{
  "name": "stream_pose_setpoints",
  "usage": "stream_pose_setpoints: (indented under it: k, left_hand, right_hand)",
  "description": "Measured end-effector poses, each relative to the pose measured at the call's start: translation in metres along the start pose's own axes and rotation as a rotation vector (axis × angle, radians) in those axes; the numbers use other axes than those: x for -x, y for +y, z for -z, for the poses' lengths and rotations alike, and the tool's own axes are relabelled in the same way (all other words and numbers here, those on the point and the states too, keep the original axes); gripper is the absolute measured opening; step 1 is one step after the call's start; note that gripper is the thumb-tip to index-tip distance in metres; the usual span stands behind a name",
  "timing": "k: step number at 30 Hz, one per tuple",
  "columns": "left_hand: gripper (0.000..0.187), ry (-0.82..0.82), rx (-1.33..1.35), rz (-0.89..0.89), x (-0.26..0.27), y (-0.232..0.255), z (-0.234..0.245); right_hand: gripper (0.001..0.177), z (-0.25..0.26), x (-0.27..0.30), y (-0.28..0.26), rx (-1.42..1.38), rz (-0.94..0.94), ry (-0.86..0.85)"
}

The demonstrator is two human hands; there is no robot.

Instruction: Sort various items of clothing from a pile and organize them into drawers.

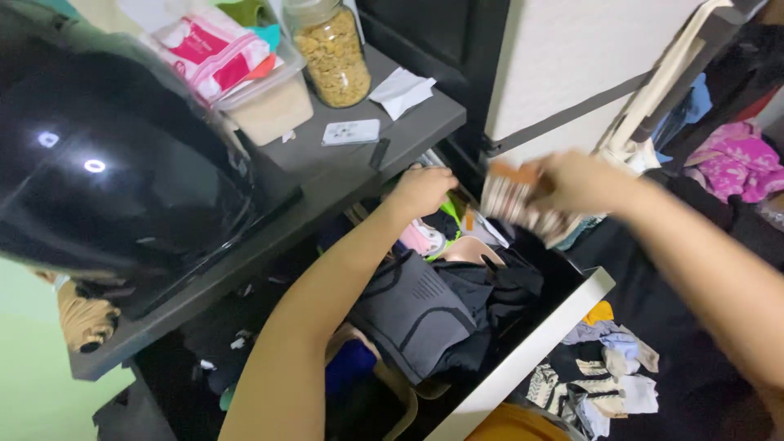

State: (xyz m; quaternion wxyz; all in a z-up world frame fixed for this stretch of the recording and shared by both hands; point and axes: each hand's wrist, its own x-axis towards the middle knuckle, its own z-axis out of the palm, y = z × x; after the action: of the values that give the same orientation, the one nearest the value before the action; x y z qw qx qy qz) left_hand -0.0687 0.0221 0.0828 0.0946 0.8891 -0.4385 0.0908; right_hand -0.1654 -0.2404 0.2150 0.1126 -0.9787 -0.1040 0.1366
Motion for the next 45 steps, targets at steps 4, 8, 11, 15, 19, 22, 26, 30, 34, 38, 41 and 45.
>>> stream_pose_setpoints:
  k: [4,8,11,15,19,22,26,30,34,38,41,45]
  left_hand:
    - [0.021,-0.034,0.034,-0.123,-0.013,-0.004,0.002]
    - [0.012,0.022,0.004,-0.271,-0.018,-0.017,-0.014]
    - [0.013,0.045,-0.101,-0.399,-0.02,-0.018,-0.019]
    - [0.019,0.06,-0.276,-0.443,-0.027,-0.041,-0.031]
    - [0.019,0.036,-0.295,-0.367,-0.023,-0.038,-0.03]
    - [0.016,0.028,-0.292,-0.301,-0.022,-0.033,-0.032]
    - [0.017,0.024,-0.281,-0.181,-0.02,-0.035,-0.045]
    - [0.021,-0.038,-0.287,-0.124,-0.017,-0.032,-0.045]
    - [0.026,0.031,-0.247,-0.115,-0.007,0.0,-0.014]
    - [0.027,0.014,-0.072,-0.096,0.001,0.029,0.003]
    - [0.026,-0.15,0.072,-0.048,-0.006,0.045,0.016]
    - [0.038,-0.365,0.238,-0.135,-0.024,0.084,0.007]
  right_hand:
    - [0.038,-0.052,0.014,-0.037,0.201,0.013,0.013]
    - [0.031,-0.096,0.008,-0.056,0.2,-0.032,0.173]
    - [0.028,-0.14,-0.01,-0.039,0.256,0.061,0.29]
    - [0.015,-0.157,-0.034,-0.03,0.253,0.241,0.492]
    - [0.022,-0.171,-0.056,-0.033,0.242,0.222,0.449]
    - [0.028,-0.181,-0.074,-0.027,0.228,0.197,0.391]
    - [0.07,-0.217,-0.117,0.013,-0.046,0.102,0.089]
    - [0.031,-0.25,-0.156,0.054,-0.027,0.543,0.01]
    - [0.031,-0.264,-0.168,0.047,-0.34,-0.059,-0.277]
    - [0.036,-0.211,-0.112,0.038,-0.615,0.011,-0.365]
    - [0.046,-0.098,-0.045,0.015,-0.642,0.043,-0.369]
    - [0.045,-0.03,0.027,0.043,-0.851,-0.094,-0.248]
